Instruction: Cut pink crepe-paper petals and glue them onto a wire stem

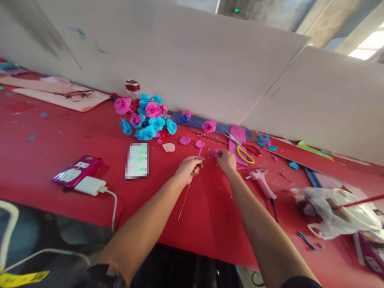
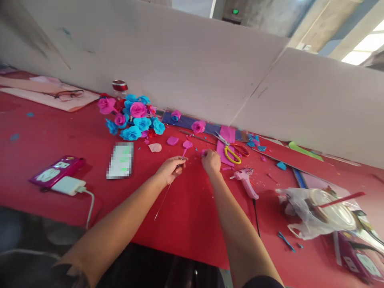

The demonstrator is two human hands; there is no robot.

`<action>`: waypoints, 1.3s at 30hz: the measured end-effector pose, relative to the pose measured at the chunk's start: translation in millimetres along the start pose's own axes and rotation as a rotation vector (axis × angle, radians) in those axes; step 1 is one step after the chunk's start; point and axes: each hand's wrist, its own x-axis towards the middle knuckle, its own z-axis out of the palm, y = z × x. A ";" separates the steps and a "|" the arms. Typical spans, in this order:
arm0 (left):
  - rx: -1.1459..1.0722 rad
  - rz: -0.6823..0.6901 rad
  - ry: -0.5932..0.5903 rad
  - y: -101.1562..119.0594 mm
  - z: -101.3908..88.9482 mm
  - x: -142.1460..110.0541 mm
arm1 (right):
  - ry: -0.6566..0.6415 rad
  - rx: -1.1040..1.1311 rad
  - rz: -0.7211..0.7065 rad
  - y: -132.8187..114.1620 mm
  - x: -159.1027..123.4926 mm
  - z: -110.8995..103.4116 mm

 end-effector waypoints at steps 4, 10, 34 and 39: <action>0.013 -0.012 0.005 1.9 1.3 -2.5 | 0.043 0.108 0.036 -1.0 2.7 -1.0; 0.022 -0.019 0.026 3.9 2.0 -4.5 | 0.133 0.412 0.093 0.1 10.8 -5.4; 0.051 0.091 0.026 -1.1 -0.2 -1.8 | -0.220 1.296 0.164 -25.9 -61.3 -5.4; 0.054 0.082 0.011 -0.3 -0.5 -2.2 | -0.251 1.383 0.219 -24.3 -62.1 -9.9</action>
